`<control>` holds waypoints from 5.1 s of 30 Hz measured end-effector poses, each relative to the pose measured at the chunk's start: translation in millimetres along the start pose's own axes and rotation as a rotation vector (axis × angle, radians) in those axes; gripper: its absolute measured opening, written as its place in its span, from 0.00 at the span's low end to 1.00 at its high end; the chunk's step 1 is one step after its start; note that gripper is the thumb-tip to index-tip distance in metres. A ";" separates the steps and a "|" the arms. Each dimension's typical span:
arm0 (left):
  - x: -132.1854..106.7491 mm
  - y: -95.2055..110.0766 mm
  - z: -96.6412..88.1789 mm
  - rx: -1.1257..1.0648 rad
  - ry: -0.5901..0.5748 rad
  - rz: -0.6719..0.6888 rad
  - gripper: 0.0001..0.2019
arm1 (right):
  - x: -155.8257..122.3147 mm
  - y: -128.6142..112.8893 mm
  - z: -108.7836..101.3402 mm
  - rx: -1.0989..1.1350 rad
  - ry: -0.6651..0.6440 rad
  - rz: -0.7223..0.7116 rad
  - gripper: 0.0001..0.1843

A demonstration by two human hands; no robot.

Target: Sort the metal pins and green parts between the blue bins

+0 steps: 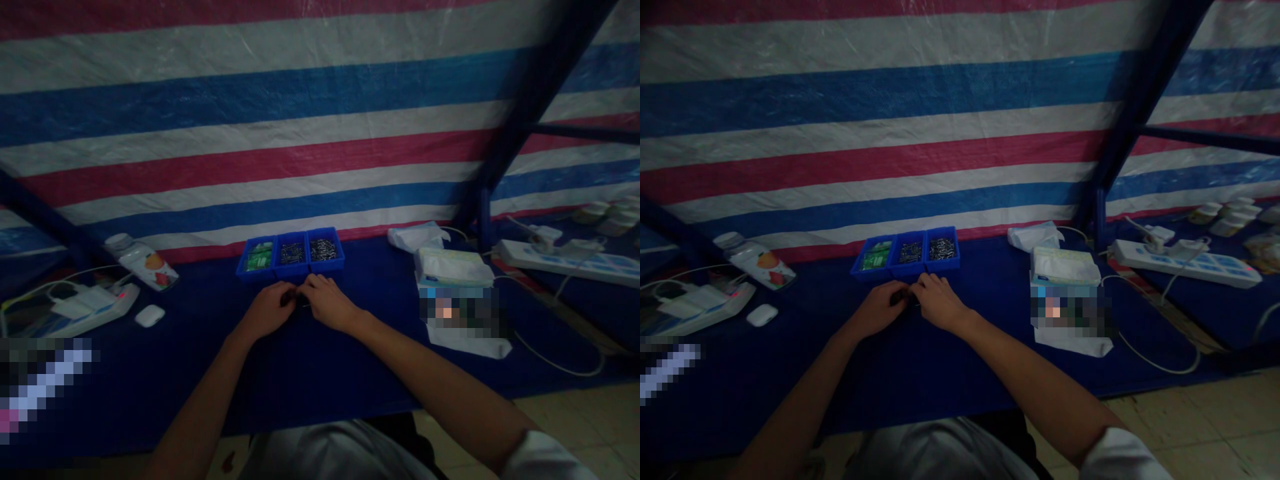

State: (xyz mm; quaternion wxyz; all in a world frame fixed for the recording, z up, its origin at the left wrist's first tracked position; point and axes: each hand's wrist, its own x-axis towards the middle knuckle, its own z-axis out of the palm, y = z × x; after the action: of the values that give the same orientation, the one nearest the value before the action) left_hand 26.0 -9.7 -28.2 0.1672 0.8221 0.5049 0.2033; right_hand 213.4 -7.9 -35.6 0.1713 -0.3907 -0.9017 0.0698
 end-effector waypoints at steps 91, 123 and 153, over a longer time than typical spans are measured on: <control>-0.7 0.6 6.6 0.010 0.033 -0.008 0.10 | 15.7 33.8 -18.8 1.530 0.396 0.756 0.12; 4.1 0.2 11.4 -0.164 0.290 -0.016 0.08 | 10.1 21.5 -5.6 0.485 0.339 0.145 0.03; 1.6 9.3 6.1 -0.077 0.233 0.057 0.11 | 17.2 34.2 -15.9 1.324 0.476 0.563 0.19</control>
State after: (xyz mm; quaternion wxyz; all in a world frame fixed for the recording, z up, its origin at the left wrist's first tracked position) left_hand 36.9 -12.8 -28.7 0.1331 0.7999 0.4889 0.3215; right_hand 231.5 27.9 -25.3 0.5358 -0.4261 -0.4765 0.5517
